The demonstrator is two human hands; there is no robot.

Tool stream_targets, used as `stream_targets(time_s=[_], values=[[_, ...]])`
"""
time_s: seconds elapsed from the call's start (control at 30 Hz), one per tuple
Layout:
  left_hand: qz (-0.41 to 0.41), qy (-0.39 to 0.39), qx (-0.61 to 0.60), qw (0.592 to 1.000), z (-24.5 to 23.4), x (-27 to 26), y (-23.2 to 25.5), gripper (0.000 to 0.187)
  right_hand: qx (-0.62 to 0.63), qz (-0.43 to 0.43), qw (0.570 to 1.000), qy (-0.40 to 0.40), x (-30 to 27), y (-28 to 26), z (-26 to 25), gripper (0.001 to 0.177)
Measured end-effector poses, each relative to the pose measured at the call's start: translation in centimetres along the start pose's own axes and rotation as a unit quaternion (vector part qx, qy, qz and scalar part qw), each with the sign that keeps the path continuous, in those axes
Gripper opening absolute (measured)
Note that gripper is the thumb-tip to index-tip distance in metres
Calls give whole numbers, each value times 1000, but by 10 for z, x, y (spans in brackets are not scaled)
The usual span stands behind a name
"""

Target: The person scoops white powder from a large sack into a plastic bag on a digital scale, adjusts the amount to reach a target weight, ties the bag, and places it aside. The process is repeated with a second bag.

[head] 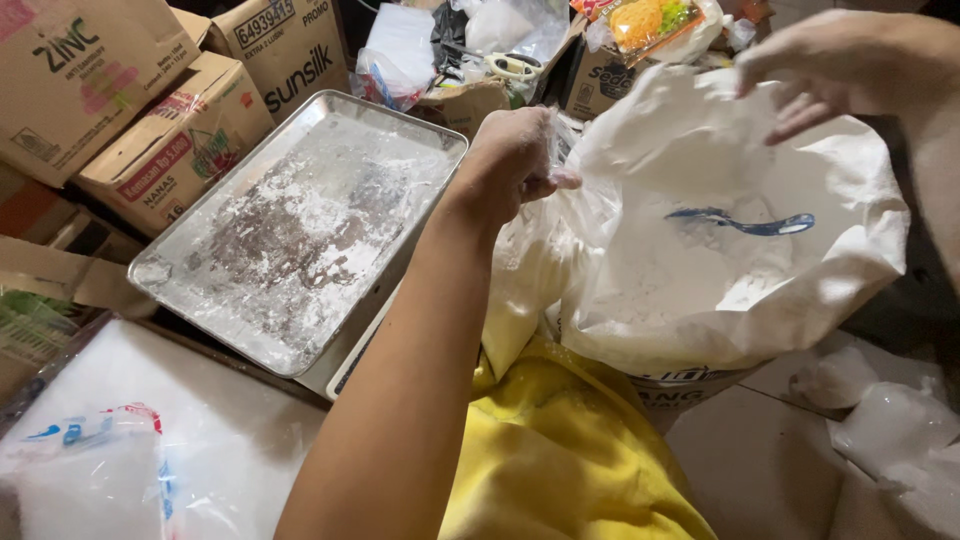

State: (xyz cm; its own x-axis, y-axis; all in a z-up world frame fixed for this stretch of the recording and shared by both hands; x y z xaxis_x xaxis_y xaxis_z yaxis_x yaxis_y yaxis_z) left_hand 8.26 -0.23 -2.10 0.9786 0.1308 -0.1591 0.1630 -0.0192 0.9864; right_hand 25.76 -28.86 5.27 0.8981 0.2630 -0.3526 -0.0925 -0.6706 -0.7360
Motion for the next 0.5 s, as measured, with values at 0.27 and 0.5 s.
stream_targets(time_s=[0.27, 0.5], values=[[-56, 30, -36, 997, -5, -31, 17, 33, -271, -155, 944, 110, -85, -96, 118, 80], [-3, 31, -29, 999, -17, -59, 31, 41, -310, -322, 881, 153, -143, -122, 171, 81]])
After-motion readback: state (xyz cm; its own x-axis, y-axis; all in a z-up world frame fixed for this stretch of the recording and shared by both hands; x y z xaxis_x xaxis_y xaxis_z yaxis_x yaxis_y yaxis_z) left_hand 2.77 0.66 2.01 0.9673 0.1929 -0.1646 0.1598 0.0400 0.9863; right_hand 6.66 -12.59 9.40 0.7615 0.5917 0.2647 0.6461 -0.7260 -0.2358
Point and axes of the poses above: each hand's wrist, its own x-axis towards the middle knuckle, its own z-axis out of the palm, y = z × x, the point moved 4 cm from there along x, towards the middle knuckle, and after that the axes turned 12 degrees about x, right-handed, at the moved point
